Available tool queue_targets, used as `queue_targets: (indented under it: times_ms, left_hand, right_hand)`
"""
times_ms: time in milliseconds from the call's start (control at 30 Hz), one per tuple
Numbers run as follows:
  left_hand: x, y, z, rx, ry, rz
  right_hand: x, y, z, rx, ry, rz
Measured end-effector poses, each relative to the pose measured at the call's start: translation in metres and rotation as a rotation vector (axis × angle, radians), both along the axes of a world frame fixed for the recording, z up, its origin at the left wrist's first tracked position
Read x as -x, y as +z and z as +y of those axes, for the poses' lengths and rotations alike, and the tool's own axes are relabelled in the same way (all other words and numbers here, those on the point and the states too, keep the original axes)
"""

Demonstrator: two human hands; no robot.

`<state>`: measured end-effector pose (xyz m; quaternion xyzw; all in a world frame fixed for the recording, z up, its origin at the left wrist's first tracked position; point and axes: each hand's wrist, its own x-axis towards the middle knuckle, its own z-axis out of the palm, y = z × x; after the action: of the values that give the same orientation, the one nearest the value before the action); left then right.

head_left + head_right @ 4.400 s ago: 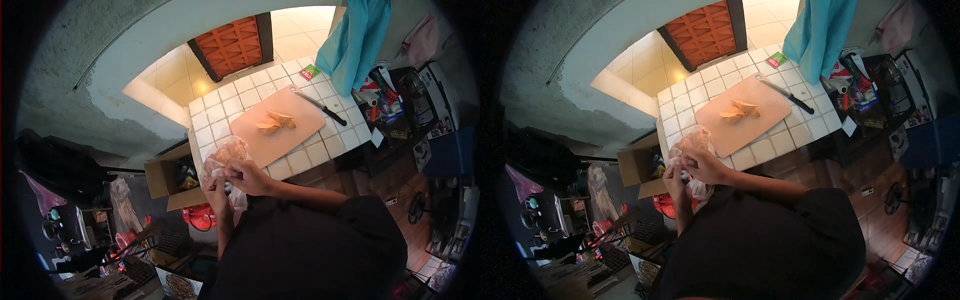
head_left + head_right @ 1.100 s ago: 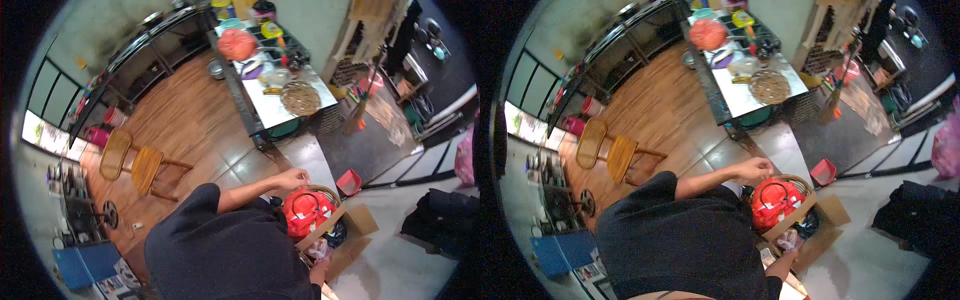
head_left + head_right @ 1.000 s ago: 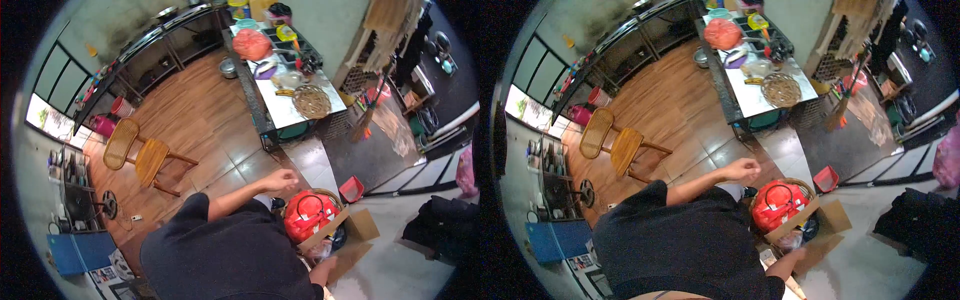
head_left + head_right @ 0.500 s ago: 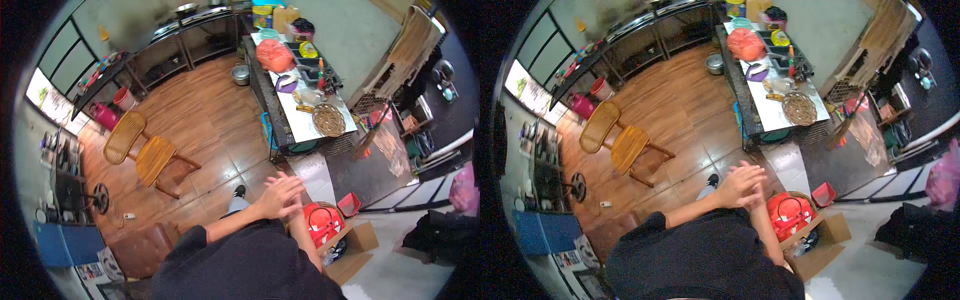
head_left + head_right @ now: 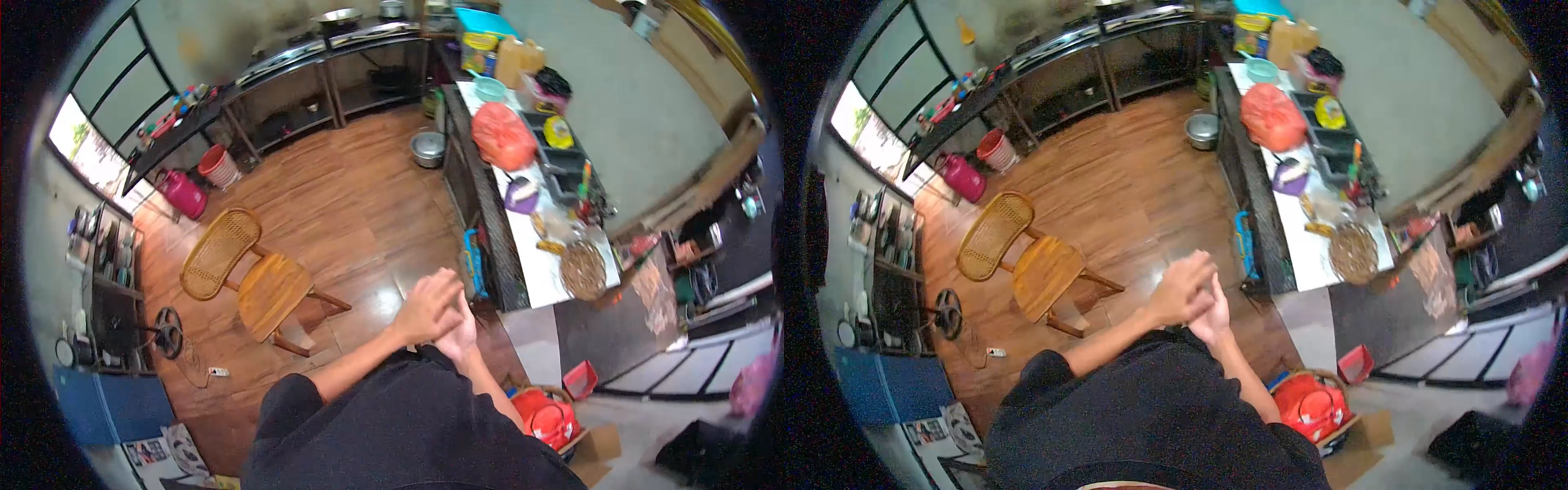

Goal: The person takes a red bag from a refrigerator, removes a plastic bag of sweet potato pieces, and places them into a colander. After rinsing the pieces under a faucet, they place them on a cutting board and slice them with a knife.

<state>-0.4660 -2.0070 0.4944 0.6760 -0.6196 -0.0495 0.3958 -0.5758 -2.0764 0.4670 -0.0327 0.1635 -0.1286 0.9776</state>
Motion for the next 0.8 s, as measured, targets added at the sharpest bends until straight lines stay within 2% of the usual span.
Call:
queue_targets:
  times_ms: [33, 133, 200, 233, 267, 300, 333, 400, 467, 533, 600, 667, 733, 800]
  left_hand:
    - [-0.009, -0.003, -0.003, -0.003, 0.029, 0.0]
    - [-0.054, -0.023, -0.019, 0.133, 0.098, -0.011]
    - [-0.081, -0.041, -0.026, -0.222, 0.117, 0.153]
    - [-0.09, -0.047, -0.032, -0.229, 0.13, 0.162]
    - [-0.098, -0.053, -0.041, -0.314, 0.263, 0.381]
    - [-0.108, -0.053, -0.051, -0.395, 0.397, 0.596]
    - [-0.119, -0.053, -0.062, -0.396, 0.408, 0.594]
    - [-0.136, -0.047, -0.086, -0.188, 0.424, 0.442]
    - [-0.153, -0.035, -0.118, -0.141, 0.427, 0.445]
    - [-0.178, -0.028, -0.15, -0.011, 0.339, 0.359]
    - [-0.207, -0.025, -0.175, -0.013, 0.35, 0.241]
    - [-0.238, -0.026, -0.188, -0.144, 0.403, 0.385]
    - [-0.265, -0.042, -0.189, -0.124, 0.454, 0.482]
    - [-0.289, -0.049, -0.186, -0.071, 0.699, 0.642]
  right_hand:
    - [-0.016, 0.002, -0.004, -0.003, 0.029, 0.0]
    - [-0.053, 0.002, -0.031, 0.265, 0.18, -0.021]
    - [-0.068, -0.011, -0.05, 0.325, 0.267, -0.064]
    - [-0.075, -0.01, -0.058, 0.416, 0.336, 0.004]
    - [-0.083, -0.009, -0.067, 0.507, 0.404, 0.068]
    - [-0.092, -0.011, -0.078, 0.465, 0.409, 0.078]
    - [-0.103, -0.017, -0.091, 0.46, 0.417, 0.071]
    - [-0.127, -0.028, -0.122, 0.403, 0.552, 0.028]
    - [-0.154, -0.031, -0.152, 0.402, 0.585, 0.088]
    - [-0.193, -0.024, -0.186, 0.412, 0.609, 0.13]
    - [-0.23, -0.02, -0.221, 0.68, 0.634, 0.159]
    - [-0.264, -0.022, -0.253, 0.622, 0.693, 0.141]
    - [-0.299, -0.008, -0.276, 0.507, 0.806, 0.063]
    - [-0.326, 0.003, -0.294, 0.472, 0.797, 0.095]
